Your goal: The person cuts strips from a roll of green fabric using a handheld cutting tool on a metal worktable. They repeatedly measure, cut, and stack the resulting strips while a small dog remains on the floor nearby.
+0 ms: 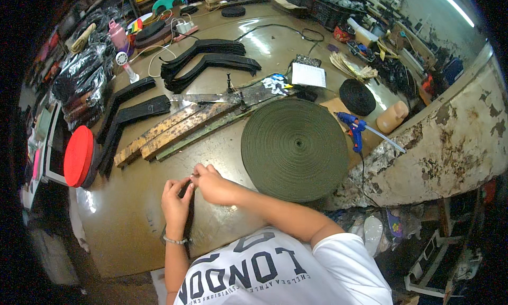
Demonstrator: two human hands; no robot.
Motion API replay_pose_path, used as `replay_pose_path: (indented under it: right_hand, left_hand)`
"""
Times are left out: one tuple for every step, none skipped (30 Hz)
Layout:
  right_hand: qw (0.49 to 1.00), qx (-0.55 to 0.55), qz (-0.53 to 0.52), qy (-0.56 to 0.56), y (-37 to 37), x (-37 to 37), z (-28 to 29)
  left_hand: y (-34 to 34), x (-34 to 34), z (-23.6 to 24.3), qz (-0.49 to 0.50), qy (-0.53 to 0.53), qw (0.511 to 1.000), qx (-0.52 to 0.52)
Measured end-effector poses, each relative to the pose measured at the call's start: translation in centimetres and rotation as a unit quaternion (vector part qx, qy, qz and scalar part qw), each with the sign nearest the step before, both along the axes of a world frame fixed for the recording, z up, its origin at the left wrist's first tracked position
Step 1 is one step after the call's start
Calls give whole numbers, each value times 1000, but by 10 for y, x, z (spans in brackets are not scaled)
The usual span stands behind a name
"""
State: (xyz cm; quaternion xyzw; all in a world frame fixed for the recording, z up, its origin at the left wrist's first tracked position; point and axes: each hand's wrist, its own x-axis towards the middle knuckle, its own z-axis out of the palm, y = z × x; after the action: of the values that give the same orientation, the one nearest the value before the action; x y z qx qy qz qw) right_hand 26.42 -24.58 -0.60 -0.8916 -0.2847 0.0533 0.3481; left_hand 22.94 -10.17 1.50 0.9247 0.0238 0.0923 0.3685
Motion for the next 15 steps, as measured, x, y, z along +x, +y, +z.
replay_pose_path:
  right_hand:
    - [999,-21,38,-32,0,-2,0]
    - [996,-61,39,-52,0,-1,0]
    - [991,-112,53,-57,-2,-2,0]
    - [988,-126,55,-64,0,-3,0]
    - [993,-95,34,-61,-2,-4,0]
    - [996,-67,41,-41,-2,-4,0]
    - [998,-42,27,-25,-3,-4,0]
    - [999,-31,19,8,-3,-3,1]
    - [996,-70,47,-13,-3,-1,1]
    - [992,-107,48,-49,-1,0,1]
    - [984,-149,74,-65,1,-2,1]
    - [996,-74,49,-24,-1,4,0]
    - [997,-4,60,39,-4,12,-1]
    - [993,66,39,94,-7,18,-2]
    - [996,74,27,48,-12,20,-4]
  left_hand:
    - [1,0,0,0,2,1000,6]
    - [2,0,0,-5,-1,1000,8]
    - [2,1,0,-6,-2,1000,8]
    - [2,1,-1,-7,-2,1000,7]
    - [2,1,-1,-11,1,1000,7]
    - [0,0,-2,-9,-13,1000,15]
    - [-1,-1,-2,-10,-25,999,26]
    - [-3,-2,-2,0,-34,999,40]
    - [-5,-3,-3,-1,-42,998,49]
    - [-7,-5,-4,8,-48,997,62]
    - [-9,-6,-6,11,-60,995,75]
    - [-8,-7,-7,11,-43,996,79]
    - [-7,-7,-7,4,-36,996,85]
    - [-4,-4,-7,-7,-51,995,89]
    - [0,-1,-6,-15,-15,999,43]
